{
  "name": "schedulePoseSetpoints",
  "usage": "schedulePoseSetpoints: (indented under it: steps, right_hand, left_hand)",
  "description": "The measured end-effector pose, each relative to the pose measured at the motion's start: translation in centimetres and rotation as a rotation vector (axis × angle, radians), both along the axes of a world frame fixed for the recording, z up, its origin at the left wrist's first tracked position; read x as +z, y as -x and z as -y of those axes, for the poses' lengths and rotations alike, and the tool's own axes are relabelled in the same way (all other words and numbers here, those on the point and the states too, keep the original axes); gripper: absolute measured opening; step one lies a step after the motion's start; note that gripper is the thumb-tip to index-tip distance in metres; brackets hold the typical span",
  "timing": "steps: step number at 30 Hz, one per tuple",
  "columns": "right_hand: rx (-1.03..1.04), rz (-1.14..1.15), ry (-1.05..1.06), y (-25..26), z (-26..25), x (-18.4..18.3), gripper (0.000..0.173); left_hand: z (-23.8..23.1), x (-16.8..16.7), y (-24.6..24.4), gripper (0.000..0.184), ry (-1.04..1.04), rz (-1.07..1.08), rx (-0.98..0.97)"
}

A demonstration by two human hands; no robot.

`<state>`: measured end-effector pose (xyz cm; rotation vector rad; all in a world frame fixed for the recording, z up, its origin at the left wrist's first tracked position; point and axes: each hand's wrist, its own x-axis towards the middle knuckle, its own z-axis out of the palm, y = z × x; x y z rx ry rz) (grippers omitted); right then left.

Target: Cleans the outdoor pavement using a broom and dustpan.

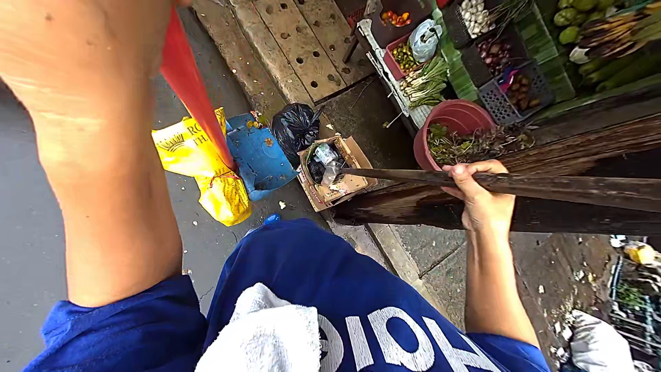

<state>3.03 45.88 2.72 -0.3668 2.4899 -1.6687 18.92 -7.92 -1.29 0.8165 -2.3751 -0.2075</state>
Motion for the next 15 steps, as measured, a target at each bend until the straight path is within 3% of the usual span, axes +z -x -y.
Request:
schedulePoseSetpoints:
  steps: [2,5,7,12,15]
  right_hand:
    - [-0.061,0.031,-0.002,0.1,0.6,-3.7,0.016]
    - [-0.165,0.076,0.012,0.6,0.8,-7.4,0.015]
    - [-0.195,0.077,-0.004,0.9,0.5,-6.2,0.015]
    - [-0.091,0.028,-0.057,1.0,-1.0,1.8,0.016]
    - [-0.011,-0.004,-0.031,0.6,-0.2,3.4,0.019]
  left_hand:
    - [-3.2,1.9,-3.0,0.017,-0.236,0.022,-0.067]
    - [-7.5,5.7,-4.4,0.018,-0.406,-0.174,-0.095]
    - [-8.6,7.1,-4.7,0.024,-0.563,-0.325,-0.122]
    - [-7.7,6.2,-7.3,0.023,-0.555,-0.214,-0.142]
    - [-8.5,6.6,-7.3,0.028,-0.719,-0.392,-0.105]
